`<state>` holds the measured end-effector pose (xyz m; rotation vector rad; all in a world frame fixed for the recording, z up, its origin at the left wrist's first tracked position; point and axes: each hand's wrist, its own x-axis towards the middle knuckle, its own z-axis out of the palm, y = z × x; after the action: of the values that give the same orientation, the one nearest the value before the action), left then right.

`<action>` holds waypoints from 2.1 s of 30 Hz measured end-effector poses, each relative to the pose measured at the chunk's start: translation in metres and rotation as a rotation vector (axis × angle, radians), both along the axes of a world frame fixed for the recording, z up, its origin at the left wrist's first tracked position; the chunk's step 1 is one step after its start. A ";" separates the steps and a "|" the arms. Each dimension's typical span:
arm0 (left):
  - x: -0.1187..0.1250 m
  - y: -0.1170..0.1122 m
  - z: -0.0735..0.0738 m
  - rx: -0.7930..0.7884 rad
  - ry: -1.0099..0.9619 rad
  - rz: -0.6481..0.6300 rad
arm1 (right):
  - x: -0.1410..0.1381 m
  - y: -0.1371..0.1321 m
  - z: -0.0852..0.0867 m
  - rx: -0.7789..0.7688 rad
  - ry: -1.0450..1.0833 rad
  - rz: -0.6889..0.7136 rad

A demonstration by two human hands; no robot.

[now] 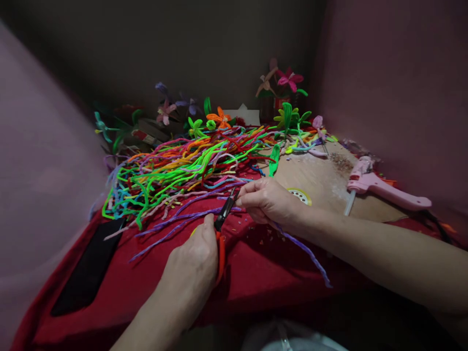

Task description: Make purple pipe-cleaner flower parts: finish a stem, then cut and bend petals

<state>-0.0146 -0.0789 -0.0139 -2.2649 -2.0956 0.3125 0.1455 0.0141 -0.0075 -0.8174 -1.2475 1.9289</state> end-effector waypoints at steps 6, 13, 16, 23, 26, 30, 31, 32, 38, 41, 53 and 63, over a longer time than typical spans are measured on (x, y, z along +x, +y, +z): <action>0.000 -0.001 0.003 -0.058 -0.223 -0.007 | 0.001 -0.001 0.003 -0.021 0.029 -0.008; 0.012 0.004 0.007 -0.039 -0.123 0.064 | 0.001 0.001 0.000 0.007 -0.012 -0.020; 0.017 0.004 0.007 -0.032 -0.061 0.095 | 0.000 0.001 -0.003 0.042 -0.020 -0.003; 0.017 0.003 0.011 -0.096 -0.218 0.056 | 0.002 -0.001 0.005 0.028 -0.011 -0.046; 0.015 0.005 0.009 -0.062 -0.223 0.036 | 0.002 -0.001 0.006 0.021 -0.008 -0.043; 0.016 0.007 0.010 -0.069 -0.154 0.073 | 0.001 -0.002 0.002 0.026 -0.062 -0.041; 0.017 0.007 0.012 -0.079 -0.133 0.081 | 0.000 -0.003 0.002 0.035 -0.081 -0.043; 0.018 0.007 0.013 -0.083 -0.111 0.084 | 0.000 -0.004 0.001 0.043 -0.098 -0.046; 0.016 0.008 0.016 -0.109 -0.132 0.048 | -0.001 -0.008 0.001 0.067 -0.098 -0.033; 0.008 0.009 0.013 -0.134 -0.239 -0.006 | -0.001 -0.008 0.000 0.047 -0.070 -0.050; -0.004 0.013 0.009 -0.099 -0.351 -0.057 | -0.001 -0.005 -0.001 0.038 -0.085 -0.060; -0.024 0.010 0.011 0.108 -0.682 -0.071 | 0.000 -0.009 0.001 -0.005 0.048 0.026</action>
<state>-0.0386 -0.0692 -0.0031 -2.6153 -2.1888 -0.6543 0.1452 0.0050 -0.0066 -0.7559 -1.2306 1.9622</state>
